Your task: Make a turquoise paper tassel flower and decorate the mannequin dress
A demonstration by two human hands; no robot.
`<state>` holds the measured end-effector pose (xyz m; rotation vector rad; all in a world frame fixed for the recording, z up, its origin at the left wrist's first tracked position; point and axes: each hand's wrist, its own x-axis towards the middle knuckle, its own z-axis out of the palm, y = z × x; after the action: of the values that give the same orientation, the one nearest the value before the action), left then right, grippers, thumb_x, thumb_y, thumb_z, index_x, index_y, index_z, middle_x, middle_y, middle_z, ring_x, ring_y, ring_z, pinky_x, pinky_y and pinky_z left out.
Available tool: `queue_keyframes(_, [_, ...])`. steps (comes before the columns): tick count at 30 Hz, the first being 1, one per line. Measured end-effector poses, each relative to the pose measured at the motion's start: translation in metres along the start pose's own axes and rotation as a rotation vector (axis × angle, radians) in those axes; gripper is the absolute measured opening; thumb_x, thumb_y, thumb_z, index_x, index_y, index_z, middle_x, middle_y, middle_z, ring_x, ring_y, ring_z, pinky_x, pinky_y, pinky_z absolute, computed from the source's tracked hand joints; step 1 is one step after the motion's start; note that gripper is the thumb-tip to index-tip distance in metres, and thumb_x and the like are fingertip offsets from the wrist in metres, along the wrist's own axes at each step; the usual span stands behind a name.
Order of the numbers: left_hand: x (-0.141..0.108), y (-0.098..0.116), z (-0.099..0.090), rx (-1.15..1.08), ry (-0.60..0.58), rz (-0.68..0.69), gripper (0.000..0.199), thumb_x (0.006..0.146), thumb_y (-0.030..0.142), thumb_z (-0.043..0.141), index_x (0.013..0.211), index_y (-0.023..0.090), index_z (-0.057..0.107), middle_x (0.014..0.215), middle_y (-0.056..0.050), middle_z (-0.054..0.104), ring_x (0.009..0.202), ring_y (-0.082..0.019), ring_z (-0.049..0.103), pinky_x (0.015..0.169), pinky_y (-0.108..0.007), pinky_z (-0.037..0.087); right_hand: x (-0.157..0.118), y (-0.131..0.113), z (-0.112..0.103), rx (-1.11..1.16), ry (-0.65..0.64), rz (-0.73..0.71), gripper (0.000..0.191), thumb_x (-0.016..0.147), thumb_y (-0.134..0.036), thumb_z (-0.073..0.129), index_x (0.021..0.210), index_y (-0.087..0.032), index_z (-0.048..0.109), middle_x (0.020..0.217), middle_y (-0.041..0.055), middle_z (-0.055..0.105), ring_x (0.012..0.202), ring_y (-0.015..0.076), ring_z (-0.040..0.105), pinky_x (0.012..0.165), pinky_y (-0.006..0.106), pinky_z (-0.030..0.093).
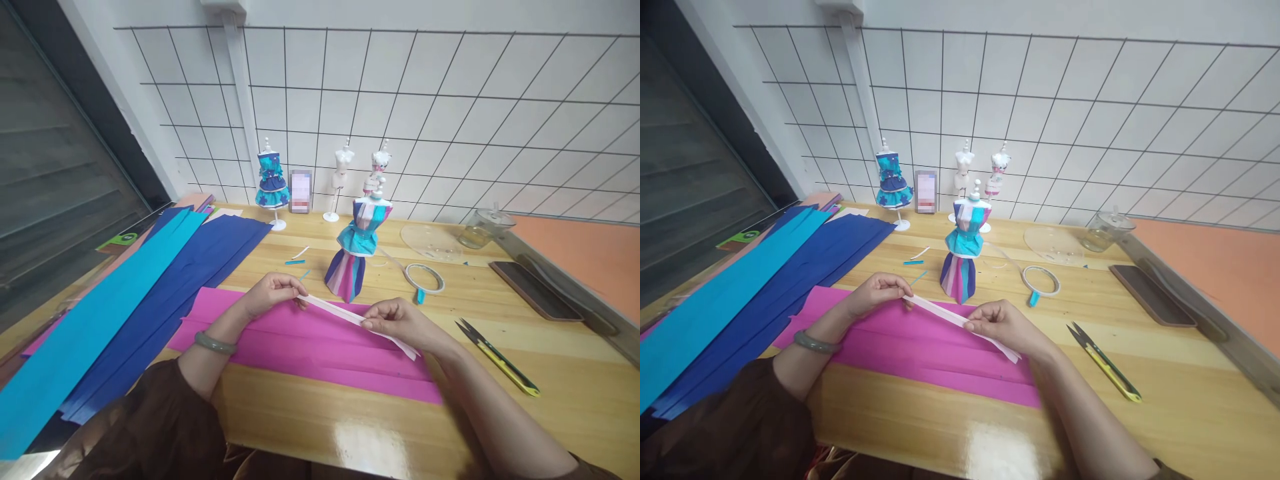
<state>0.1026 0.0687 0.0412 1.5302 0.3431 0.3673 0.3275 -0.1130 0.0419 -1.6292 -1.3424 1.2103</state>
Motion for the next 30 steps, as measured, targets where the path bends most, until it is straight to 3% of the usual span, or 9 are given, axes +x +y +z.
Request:
queue_keyframes(5, [0.000,0.001,0.001,0.136,0.001,-0.002,0.021,0.073,0.030,0.060,0.074,0.010,0.063,0.067,-0.008,0.067,0.067,-0.017,0.063,0.069,-0.030,0.047,0.001,0.002,0.000,-0.057,0.063,0.003,0.040,0.068,-0.052,0.062,0.073,-0.013,0.067,0.054,-0.0016,0.049,0.047,0.0068,0.035,0.043,0.021,0.027])
queue_keyframes(11, [0.002,-0.001,0.002,0.530,0.076,0.050,0.026,0.076,0.038,0.055,0.076,0.014,0.065,0.079,-0.008,0.066,0.075,-0.018,0.060,0.070,-0.028,0.045,0.002,0.004,0.003,-0.147,0.114,-0.060,0.047,0.069,-0.058,0.058,0.078,-0.014,0.070,0.053,-0.0002,0.048,0.048,0.0081,0.034,0.041,0.022,0.026])
queue_keyframes(14, [0.004,-0.002,0.007,0.812,0.202,0.197,0.030,0.072,0.044,0.060,0.079,0.016,0.067,0.079,-0.008,0.066,0.079,-0.021,0.058,0.076,-0.033,0.043,0.003,0.004,0.008,-0.181,0.088,-0.078,0.045,0.072,-0.056,0.055,0.075,-0.013,0.069,0.050,-0.0023,0.041,0.047,0.0068,0.027,0.041,0.022,0.022])
queue_keyframes(18, [0.002,0.001,0.027,1.048,0.300,0.486,0.034,0.075,0.040,0.059,0.099,0.016,0.064,0.100,-0.012,0.063,0.098,-0.025,0.052,0.087,-0.038,0.038,0.004,0.000,0.018,-0.190,0.045,-0.101,0.044,0.077,-0.053,0.051,0.075,-0.012,0.068,0.052,-0.0037,0.036,0.048,0.0065,0.023,0.042,0.022,0.019])
queue_keyframes(21, [-0.002,0.005,0.045,1.137,0.284,0.625,0.024,0.080,0.028,0.054,0.101,0.020,0.063,0.110,-0.009,0.059,0.106,-0.023,0.048,0.093,-0.039,0.036,0.004,-0.003,0.023,-0.216,0.060,-0.118,0.044,0.079,-0.052,0.049,0.079,-0.013,0.069,0.053,-0.0033,0.037,0.049,0.0069,0.023,0.043,0.022,0.020])
queue_keyframes(27, [-0.008,0.012,0.055,1.278,0.520,0.694,0.028,0.082,0.017,0.049,0.108,0.017,0.059,0.134,-0.013,0.040,0.127,-0.028,0.031,0.099,-0.045,0.031,0.004,-0.005,0.023,-0.230,0.112,-0.137,0.041,0.079,-0.049,0.050,0.085,-0.013,0.070,0.060,0.0007,0.050,0.051,0.0084,0.032,0.045,0.022,0.028])
queue_keyframes(28, [-0.008,0.011,0.055,1.285,0.513,0.691,0.027,0.083,0.017,0.048,0.107,0.016,0.059,0.133,-0.014,0.042,0.126,-0.028,0.033,0.100,-0.045,0.032,0.003,-0.005,0.023,-0.236,0.113,-0.137,0.041,0.080,-0.048,0.050,0.085,-0.013,0.070,0.060,0.0007,0.050,0.051,0.0084,0.032,0.045,0.022,0.028])
queue_keyframes(30, [-0.008,0.009,0.057,1.277,0.389,0.699,0.026,0.085,0.017,0.045,0.107,0.015,0.058,0.125,-0.013,0.050,0.120,-0.025,0.041,0.098,-0.040,0.036,0.003,-0.006,0.024,-0.264,0.111,-0.140,0.041,0.080,-0.048,0.049,0.085,-0.013,0.070,0.057,-0.0006,0.046,0.050,0.0081,0.030,0.044,0.022,0.026])
